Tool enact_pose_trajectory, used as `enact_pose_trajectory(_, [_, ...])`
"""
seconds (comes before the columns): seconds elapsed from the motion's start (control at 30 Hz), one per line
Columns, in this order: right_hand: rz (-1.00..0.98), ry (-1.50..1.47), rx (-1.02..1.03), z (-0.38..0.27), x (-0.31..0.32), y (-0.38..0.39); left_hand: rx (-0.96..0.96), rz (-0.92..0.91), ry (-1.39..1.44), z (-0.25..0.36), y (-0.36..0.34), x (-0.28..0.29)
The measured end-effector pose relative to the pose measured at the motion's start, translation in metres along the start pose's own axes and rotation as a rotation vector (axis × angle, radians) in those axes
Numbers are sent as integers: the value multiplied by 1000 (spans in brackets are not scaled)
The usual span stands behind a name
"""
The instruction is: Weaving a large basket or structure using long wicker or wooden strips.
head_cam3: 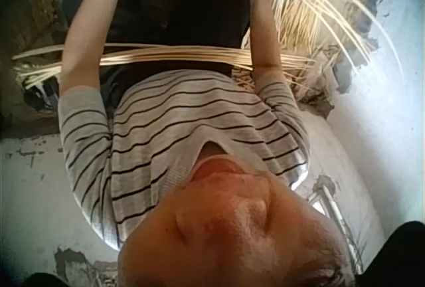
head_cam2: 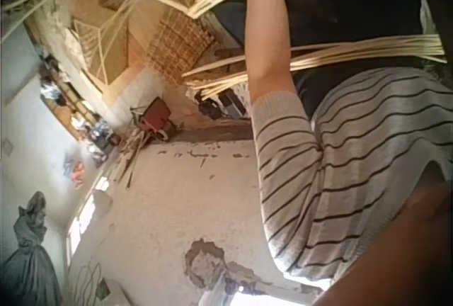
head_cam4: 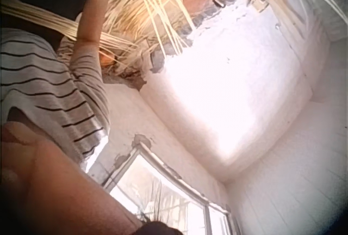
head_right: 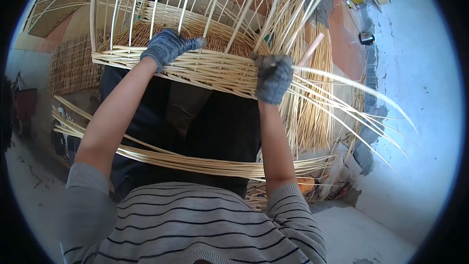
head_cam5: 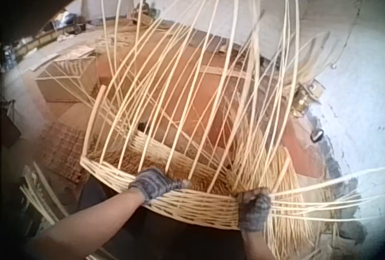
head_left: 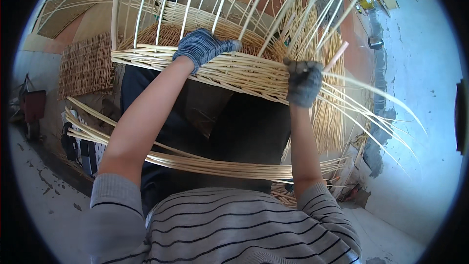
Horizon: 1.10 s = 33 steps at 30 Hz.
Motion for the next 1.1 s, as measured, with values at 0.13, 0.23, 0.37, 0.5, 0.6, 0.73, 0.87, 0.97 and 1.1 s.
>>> enact_pose_trajectory(0.13, [-238,876,74,-20,-75,-37,106,122,-40,5,-5,3])
enact_pose_trajectory(0.23, [-230,1138,-27,-29,-90,-54,109,90,-22,10,3,6])
enact_pose_trajectory(0.37, [29,-5,-87,3,-6,-20,100,224,-190,33,36,18])
enact_pose_trajectory(0.5, [70,-326,-6,56,72,9,-544,304,-98,108,45,-8])
enact_pose_trajectory(0.6, [131,-272,-77,35,102,17,-407,-61,-123,115,-2,-41])
enact_pose_trajectory(0.73, [-56,456,-26,-92,77,-26,-363,-91,101,98,-29,-58])
enact_pose_trajectory(0.87, [-401,1178,81,-92,2,-137,-405,221,-11,98,-17,-61])
enact_pose_trajectory(0.97, [-480,1744,-510,-8,6,-218,-171,162,299,91,-23,-61])
enact_pose_trajectory(1.1, [-298,1539,316,-40,6,-204,-148,126,-193,104,-40,-47])
Point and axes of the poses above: each hand's wrist, its own y-axis away from the middle knuckle, its own x-axis out of the back of the hand, z = x × y, the point moved 6 cm from there along -y, towards the middle knuckle, and after that the axes turned 13 degrees about -z, right-handed, at the moved point
